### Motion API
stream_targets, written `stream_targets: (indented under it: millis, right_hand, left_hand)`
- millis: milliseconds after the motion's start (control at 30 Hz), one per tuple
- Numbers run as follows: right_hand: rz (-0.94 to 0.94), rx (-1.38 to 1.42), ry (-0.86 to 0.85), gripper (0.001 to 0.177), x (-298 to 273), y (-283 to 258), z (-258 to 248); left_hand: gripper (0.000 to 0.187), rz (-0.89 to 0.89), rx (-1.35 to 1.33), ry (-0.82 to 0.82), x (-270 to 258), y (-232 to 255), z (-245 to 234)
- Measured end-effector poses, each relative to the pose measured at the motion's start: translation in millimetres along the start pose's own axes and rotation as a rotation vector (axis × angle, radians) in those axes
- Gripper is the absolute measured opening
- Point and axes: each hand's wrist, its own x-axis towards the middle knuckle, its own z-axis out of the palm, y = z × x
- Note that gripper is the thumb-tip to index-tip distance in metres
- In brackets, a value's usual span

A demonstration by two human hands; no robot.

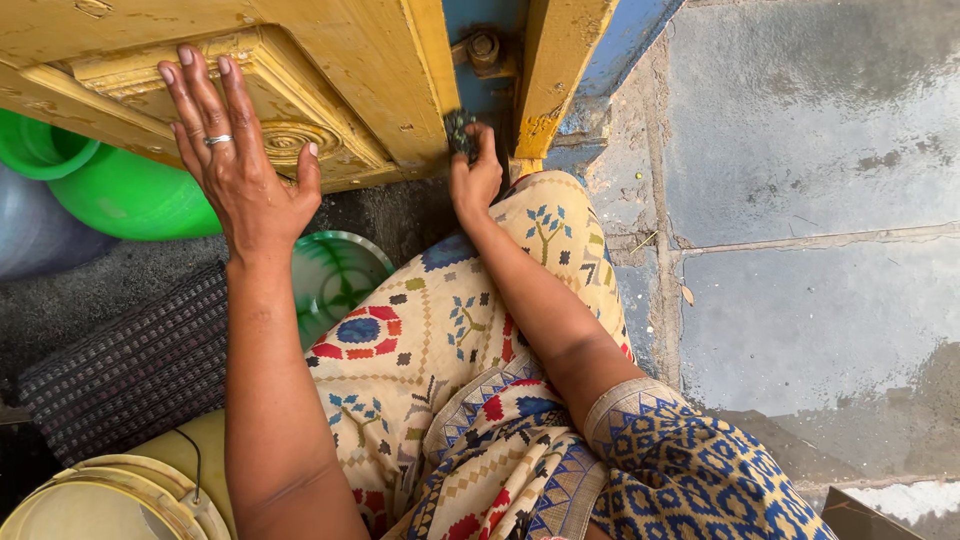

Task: The person sits on the floor and uses a patterned cloth to wipe the lower section of a yellow wooden door. They dip the cloth into a yellow bucket of water, wring it out, and then scrub the door's surface and frame.

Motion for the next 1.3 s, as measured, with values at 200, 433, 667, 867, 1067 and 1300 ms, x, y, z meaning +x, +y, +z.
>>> stream_targets:
  millis: [200, 433, 667, 867, 1067, 1300]
  right_hand:
    - [0.115, 0.234, -0.048, 0.038, 11, 19, 9]
    - [-0.407, 0.476, -0.206, 0.053, 13, -45, -27]
    - [-0.508, 0.252, -0.199, 0.058, -7, -59, -30]
    - [-0.465, 0.202, 0.013, 0.056, -8, -41, 7]
    - [-0.434, 0.279, 0.081, 0.05, -5, -24, 25]
    - [-0.157, 0.149, -0.02, 0.056, -1, 20, 15]
  left_hand:
    - [0.099, 0.007, 0.009, -0.016, -1, -5, -1]
    - [0.099, 0.013, 0.013, -0.01, -2, -10, 1]
    - [0.1, 0.005, 0.005, 0.017, -1, -8, 2]
    - [0.101, 0.016, 0.025, 0.031, 0, -11, 6]
    - [0.096, 0.036, 0.033, 0.029, -1, -14, 6]
    - [0.086, 0.055, 0.062, 0.127, 10, -12, 16]
